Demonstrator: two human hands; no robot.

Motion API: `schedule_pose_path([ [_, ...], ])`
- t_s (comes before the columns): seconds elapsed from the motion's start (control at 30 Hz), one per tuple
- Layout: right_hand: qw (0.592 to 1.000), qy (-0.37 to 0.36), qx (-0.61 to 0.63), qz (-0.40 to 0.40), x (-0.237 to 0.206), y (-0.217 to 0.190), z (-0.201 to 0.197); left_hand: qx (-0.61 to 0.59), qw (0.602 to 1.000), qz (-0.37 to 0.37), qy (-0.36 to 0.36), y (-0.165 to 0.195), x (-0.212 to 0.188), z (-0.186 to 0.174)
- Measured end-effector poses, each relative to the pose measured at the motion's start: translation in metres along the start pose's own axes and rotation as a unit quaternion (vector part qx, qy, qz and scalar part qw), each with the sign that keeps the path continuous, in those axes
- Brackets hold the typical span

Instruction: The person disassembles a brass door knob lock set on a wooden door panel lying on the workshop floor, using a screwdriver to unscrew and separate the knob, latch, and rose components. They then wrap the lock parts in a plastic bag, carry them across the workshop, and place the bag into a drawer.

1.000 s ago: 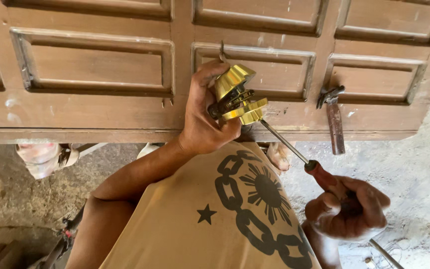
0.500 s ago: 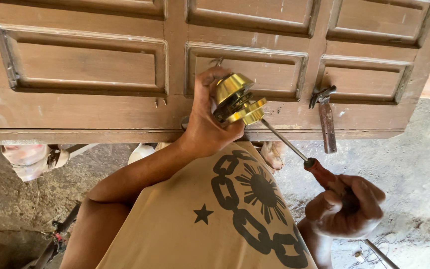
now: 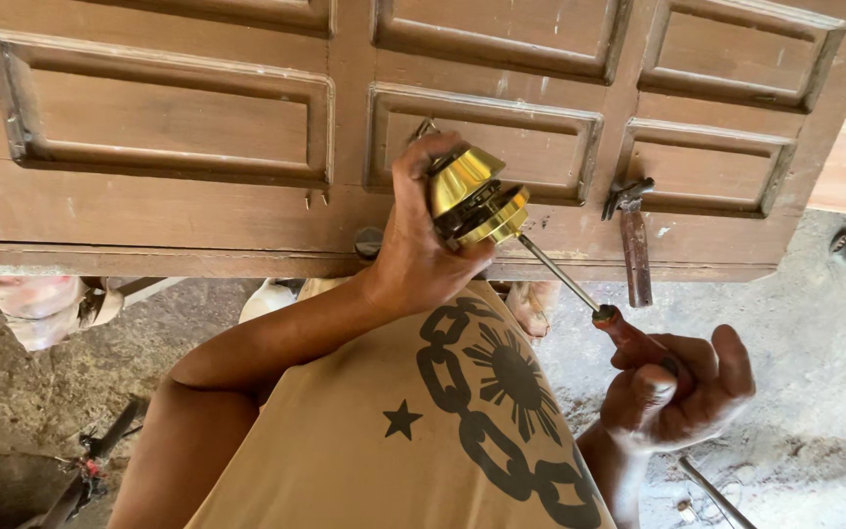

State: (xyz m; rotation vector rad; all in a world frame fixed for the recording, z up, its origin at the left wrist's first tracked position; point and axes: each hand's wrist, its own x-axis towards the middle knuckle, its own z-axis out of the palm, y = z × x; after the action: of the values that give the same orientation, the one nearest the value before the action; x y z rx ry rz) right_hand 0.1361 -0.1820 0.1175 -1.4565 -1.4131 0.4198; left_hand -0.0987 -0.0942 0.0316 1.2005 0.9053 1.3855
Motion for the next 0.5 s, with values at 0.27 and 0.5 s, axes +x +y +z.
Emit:
schedule_pose_path([
  [0.27,0.997,-0.046,0.042,0.039,-0.014,0.002,-0.012,0.022,1.000,0.009,0.016,-0.010,-0.010,0.010],
  [0.5,0.987,-0.098,0.127,-0.034,-0.002,0.019,-0.007,0.037,0.999,0.016,0.023,-0.008,-0.010,0.008],
])
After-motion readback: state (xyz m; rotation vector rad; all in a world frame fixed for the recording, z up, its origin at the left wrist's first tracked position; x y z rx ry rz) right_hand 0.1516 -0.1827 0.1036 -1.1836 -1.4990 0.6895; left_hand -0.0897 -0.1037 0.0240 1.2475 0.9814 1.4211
